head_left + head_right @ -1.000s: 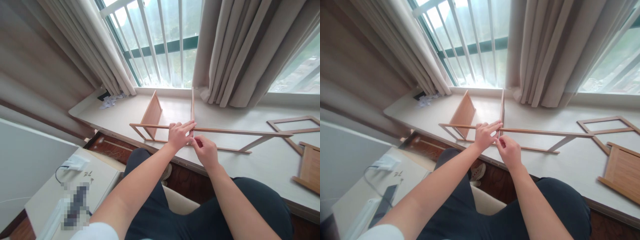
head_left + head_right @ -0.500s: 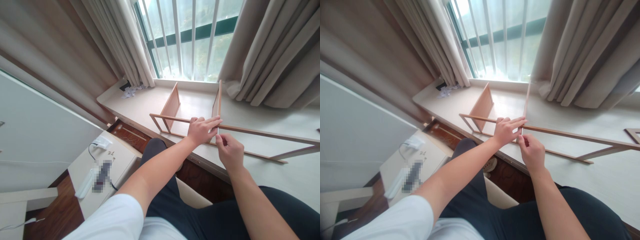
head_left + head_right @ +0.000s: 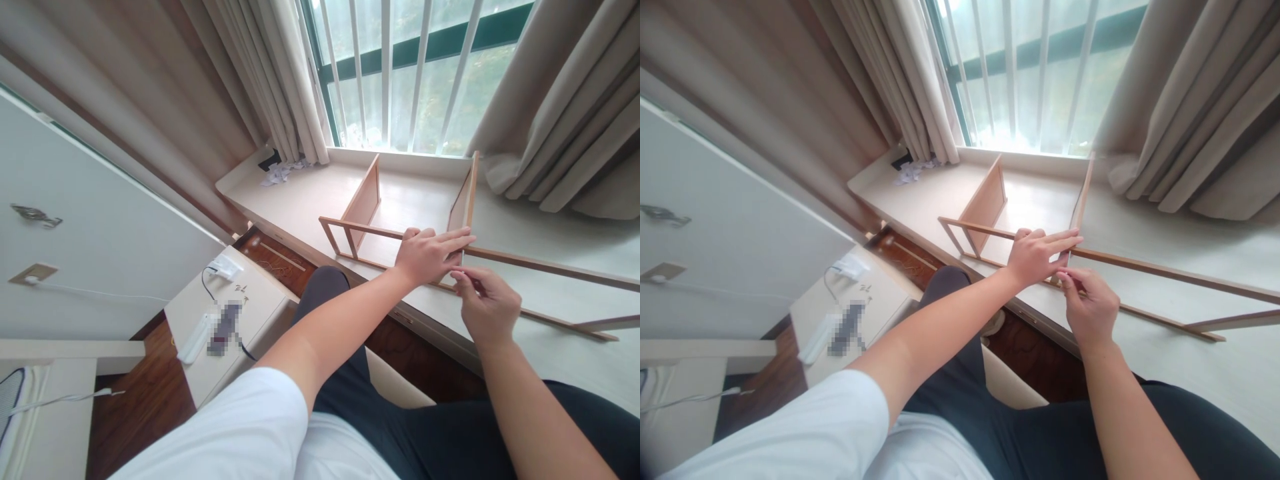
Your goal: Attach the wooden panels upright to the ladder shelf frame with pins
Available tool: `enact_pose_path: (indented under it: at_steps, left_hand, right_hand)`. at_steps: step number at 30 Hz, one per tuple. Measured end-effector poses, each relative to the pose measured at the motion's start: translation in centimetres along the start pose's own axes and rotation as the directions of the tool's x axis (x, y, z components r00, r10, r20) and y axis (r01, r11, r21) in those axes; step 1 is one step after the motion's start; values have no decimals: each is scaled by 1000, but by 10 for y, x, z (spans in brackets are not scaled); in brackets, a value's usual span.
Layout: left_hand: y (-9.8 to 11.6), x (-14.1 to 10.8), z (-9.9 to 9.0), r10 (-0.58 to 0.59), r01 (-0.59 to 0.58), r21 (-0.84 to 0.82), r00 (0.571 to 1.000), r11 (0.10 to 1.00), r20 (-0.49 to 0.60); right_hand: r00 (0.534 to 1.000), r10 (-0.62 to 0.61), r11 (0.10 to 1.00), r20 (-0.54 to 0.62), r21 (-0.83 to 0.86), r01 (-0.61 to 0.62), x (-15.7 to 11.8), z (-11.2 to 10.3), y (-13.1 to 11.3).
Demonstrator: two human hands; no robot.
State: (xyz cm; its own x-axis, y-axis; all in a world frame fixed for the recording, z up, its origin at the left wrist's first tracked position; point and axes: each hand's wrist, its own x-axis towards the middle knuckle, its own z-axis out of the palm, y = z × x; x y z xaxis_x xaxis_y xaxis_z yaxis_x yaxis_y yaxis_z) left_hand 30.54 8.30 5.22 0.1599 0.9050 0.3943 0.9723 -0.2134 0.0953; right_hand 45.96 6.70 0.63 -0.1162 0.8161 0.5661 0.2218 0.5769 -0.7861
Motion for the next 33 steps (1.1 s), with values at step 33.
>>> enact_pose_path:
  at_steps: [33]
  left_hand:
    - [-41, -63, 67, -193, 286, -200, 902, 937, 386]
  right_hand:
    - [682, 602, 798, 416, -277, -535, 8, -4, 93]
